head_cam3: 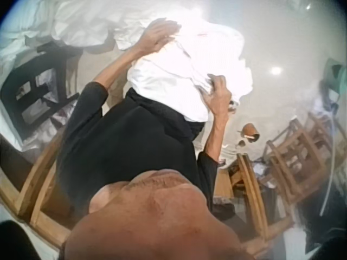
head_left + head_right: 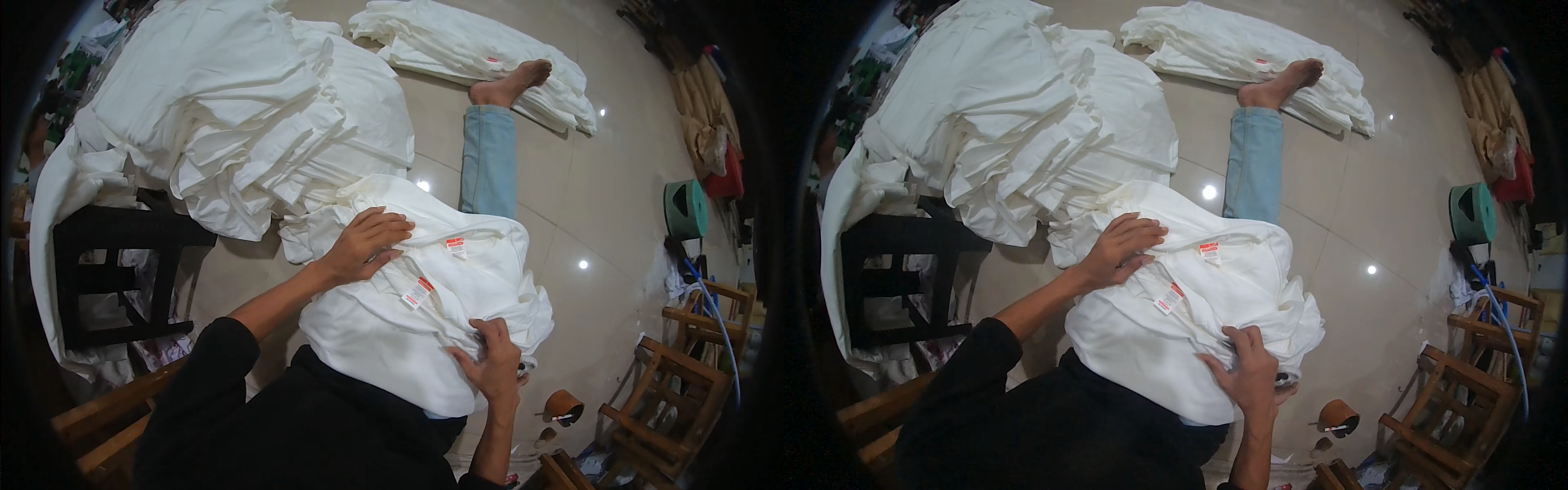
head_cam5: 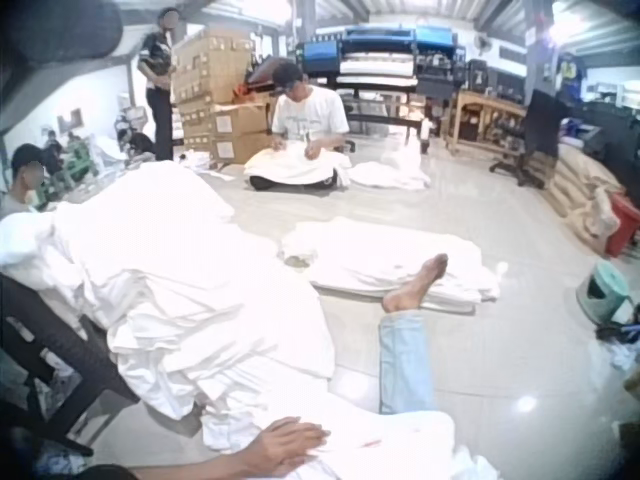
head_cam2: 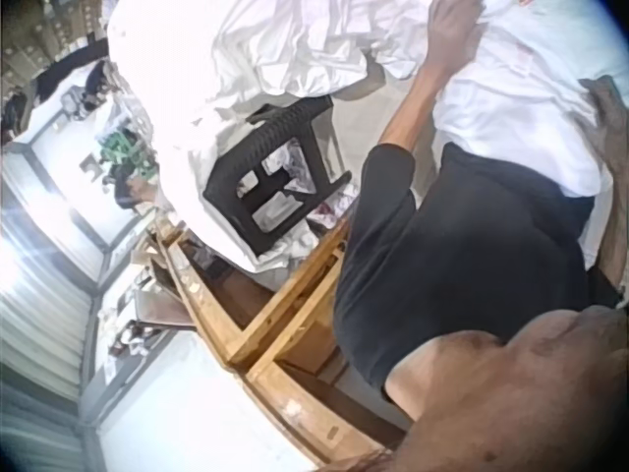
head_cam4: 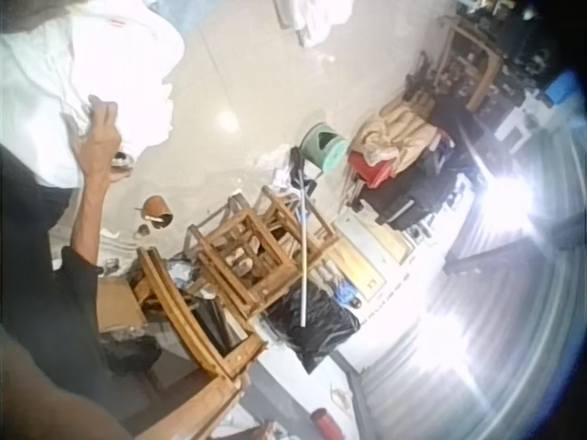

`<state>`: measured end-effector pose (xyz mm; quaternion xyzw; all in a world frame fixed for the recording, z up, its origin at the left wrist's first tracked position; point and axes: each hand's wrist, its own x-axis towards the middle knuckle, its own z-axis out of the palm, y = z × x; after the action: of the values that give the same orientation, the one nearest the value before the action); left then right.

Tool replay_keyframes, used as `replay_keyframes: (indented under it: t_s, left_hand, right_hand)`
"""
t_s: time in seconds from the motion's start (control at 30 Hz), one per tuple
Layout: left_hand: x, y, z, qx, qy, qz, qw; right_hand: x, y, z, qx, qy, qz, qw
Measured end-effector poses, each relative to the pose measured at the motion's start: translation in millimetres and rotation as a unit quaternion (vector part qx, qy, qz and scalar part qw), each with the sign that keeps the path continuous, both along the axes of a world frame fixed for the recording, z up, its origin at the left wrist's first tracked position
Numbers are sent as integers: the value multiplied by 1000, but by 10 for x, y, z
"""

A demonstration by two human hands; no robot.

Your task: The person sits on the floor and uses scissors to cut tags and threads off a stack of white fabric. They handle the fabric with both hands to align the edges and remove the cut pieces.

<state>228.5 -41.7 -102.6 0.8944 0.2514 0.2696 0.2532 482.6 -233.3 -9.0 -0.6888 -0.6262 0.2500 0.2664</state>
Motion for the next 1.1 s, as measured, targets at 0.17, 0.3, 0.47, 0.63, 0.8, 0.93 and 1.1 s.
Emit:
replay_keyframes:
  t_s: [0.17, 0.3, 0.47, 0.63, 0.8, 0.93, 1.1]
  left_hand:
    - [-124, 212, 168, -50, 91, -63, 993]
    - [-275, 168, 237, -6, 121, -91, 988]
    - [-345, 416, 34, 83, 140, -65, 984]
    - [29, 856, 136, -243, 24, 182, 953]
    - [232, 768, 262, -159, -190, 134, 960]
    - [-40, 403, 536, -71, -67, 20, 995]
    - [48, 101, 679, -50, 43, -93, 994]
  right_hand:
    - [-69, -217, -78, 16, -61, -12, 998]
    - [-40, -273, -263, 48, -73, -20, 996]
    - [242, 42, -144, 78, 5, 9, 997]
    - [629, 667, 198, 51, 14, -58, 997]
    - [804, 807, 227, 107, -72, -209, 969]
    - [373, 535, 472, -60, 19, -135, 989]
    - [209, 380, 254, -37, 21, -105, 994]
